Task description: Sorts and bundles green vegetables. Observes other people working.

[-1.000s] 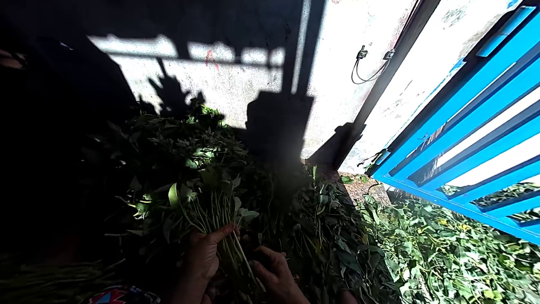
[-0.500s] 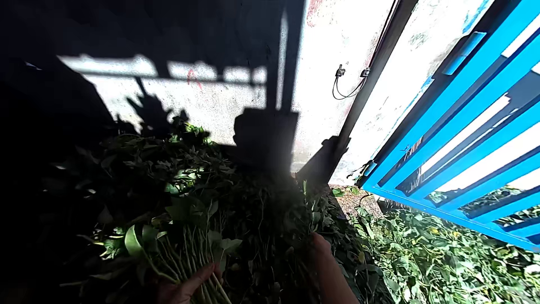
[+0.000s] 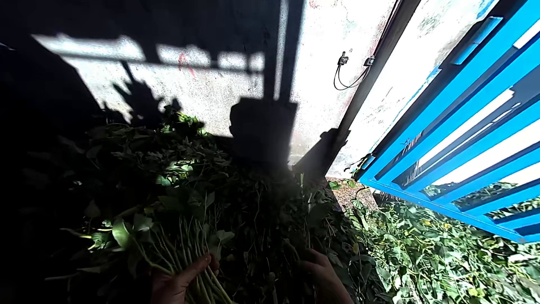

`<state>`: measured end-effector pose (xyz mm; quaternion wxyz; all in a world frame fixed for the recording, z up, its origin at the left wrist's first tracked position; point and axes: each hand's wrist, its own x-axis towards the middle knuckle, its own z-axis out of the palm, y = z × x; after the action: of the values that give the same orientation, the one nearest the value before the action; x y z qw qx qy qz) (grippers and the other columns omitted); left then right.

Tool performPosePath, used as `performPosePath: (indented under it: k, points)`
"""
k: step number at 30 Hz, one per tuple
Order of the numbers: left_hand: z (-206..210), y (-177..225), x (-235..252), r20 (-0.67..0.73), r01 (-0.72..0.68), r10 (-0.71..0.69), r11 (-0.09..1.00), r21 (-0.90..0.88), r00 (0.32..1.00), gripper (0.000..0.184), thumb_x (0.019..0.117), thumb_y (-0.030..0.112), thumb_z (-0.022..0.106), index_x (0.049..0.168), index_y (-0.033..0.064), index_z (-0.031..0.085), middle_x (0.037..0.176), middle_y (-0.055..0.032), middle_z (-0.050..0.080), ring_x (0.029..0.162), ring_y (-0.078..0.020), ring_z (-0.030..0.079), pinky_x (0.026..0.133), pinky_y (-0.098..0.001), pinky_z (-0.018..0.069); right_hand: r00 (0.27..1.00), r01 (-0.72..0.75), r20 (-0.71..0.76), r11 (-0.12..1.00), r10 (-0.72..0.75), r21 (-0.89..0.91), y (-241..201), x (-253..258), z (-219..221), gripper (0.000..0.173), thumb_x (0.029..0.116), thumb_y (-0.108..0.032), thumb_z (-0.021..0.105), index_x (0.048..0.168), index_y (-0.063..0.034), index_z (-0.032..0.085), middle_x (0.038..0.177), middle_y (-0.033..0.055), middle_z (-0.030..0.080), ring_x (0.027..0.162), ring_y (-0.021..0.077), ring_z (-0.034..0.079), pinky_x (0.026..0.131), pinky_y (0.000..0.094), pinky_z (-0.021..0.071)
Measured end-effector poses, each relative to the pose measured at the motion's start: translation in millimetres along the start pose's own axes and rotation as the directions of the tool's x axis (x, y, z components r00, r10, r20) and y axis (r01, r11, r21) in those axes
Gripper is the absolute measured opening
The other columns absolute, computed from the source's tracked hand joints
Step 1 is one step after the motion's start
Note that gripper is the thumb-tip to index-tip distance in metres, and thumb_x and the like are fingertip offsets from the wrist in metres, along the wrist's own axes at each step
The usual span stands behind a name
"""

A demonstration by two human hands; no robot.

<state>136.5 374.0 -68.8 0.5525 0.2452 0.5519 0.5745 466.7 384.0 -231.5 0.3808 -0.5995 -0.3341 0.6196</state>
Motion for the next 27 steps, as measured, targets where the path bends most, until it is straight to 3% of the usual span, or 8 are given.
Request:
performPosePath:
  k: [2,3,6,9,17,22,25,27]
  points:
    - [0.6,1.7,-2.3,-0.007,-0.019,0.019,1.000,0.007,1.000,0.021,0.0890,-0.013,0.063,0.108,-0.0067,0.058,0.082,-0.0193,0.073,0.072,-0.0319,0.074,0.071,-0.0465,0.0645,0.904,-0.133,0.361,0.953,0.229,-0.273,17.7,-11.5,-12.6,0.028,0.0904,-0.028,0.076,0.110,-0.0079,0.074,0.094,0.0066,0.074,0.078,0.0175,0.070,0.068,0.0386,0.0595]
    - [-0.1,1.8,-3.3,-0.001,-0.019,0.019,1.000,0.010,1.000,0.021,0.0887,-0.013,0.063,0.109,-0.0068,0.058,0.082,-0.0194,0.073,0.072,-0.0318,0.074,0.071,-0.0464,0.0646,0.899,-0.128,0.359,0.933,0.253,-0.337,24.5,-9.7,-15.0,0.030,0.0905,-0.031,0.077,0.110,-0.0078,0.075,0.092,0.0073,0.074,0.076,0.0184,0.070,0.067,0.0398,0.0598]
    - [-0.5,0.8,-4.4,0.031,-0.016,0.015,1.000,0.023,0.999,0.022,0.0876,-0.013,0.064,0.109,-0.0072,0.058,0.083,-0.0206,0.073,0.072,-0.0324,0.074,0.070,-0.0460,0.0644,0.995,-0.098,-0.073,0.864,0.071,-0.494,22.1,12.7,-17.9,0.028,0.0947,-0.029,0.069,0.106,-0.0038,0.074,0.093,0.0132,0.073,0.083,0.0261,0.071,0.079,0.0494,0.0589]
    - [0.1,-1.4,-4.0,0.036,0.007,-0.008,1.000,0.022,0.999,0.024,0.0875,-0.015,0.064,0.110,-0.0076,0.058,0.087,-0.0229,0.073,0.071,-0.0339,0.074,0.067,-0.0461,0.0646,0.900,-0.321,-0.435,0.680,0.003,-0.659,8.6,44.3,-10.0,0.032,0.1031,-0.026,0.054,0.122,-0.0042,0.069,0.122,0.0195,0.069,0.117,0.0354,0.066,0.101,0.0564,0.0497]
    - [4.4,-0.3,-7.7,0.076,0.022,-0.025,0.999,0.032,0.997,0.023,0.0879,-0.015,0.062,0.109,-0.0068,0.058,0.086,-0.0215,0.074,0.074,-0.0324,0.075,0.071,-0.0455,0.0647,0.841,-0.448,-0.541,0.520,-0.030,-0.727,2.7,78.1,-0.7,0.039,0.1026,-0.029,0.052,0.133,-0.0089,0.064,0.141,0.0206,0.058,0.131,0.0381,0.056,0.100,0.0568,0.0515]
    - [7.3,-4.2,-5.9,0.057,0.006,-0.008,1.000,0.028,0.998,0.022,0.0862,-0.015,0.064,0.107,-0.0083,0.059,0.083,-0.0220,0.073,0.071,-0.0331,0.074,0.068,-0.0454,0.0646,0.729,-0.462,-0.679,0.669,-0.087,-0.582,-26.1,57.6,23.0,0.048,0.1054,-0.027,0.046,0.147,-0.0021,0.041,0.131,0.0202,0.065,0.113,0.0348,0.070,0.092,0.0527,0.0568]
    - [8.7,-5.9,-6.0,0.038,0.006,-0.007,1.000,0.015,0.999,0.023,0.0861,-0.015,0.064,0.107,-0.0084,0.058,0.082,-0.0219,0.073,0.070,-0.0328,0.074,0.067,-0.0447,0.0645,0.807,-0.311,-0.590,0.866,0.023,-0.391,-23.6,50.1,15.0,0.039,0.1082,-0.026,0.043,0.134,0.0001,0.058,0.117,0.0225,0.069,0.107,0.0343,0.069,0.093,0.0529,0.0546]
    - [8.1,-5.5,-3.9,0.014,0.014,-0.014,1.000,0.002,1.000,0.025,0.0866,-0.016,0.064,0.110,-0.0088,0.057,0.085,-0.0224,0.073,0.070,-0.0330,0.074,0.066,-0.0446,0.0647,0.847,-0.002,-0.532,1.000,0.001,-0.001,-23.4,41.9,20.5,0.027,0.1098,-0.021,0.043,0.112,0.0012,0.059,0.071,0.0107,0.051,0.055,0.0194,0.049,0.050,0.0349,0.0429]
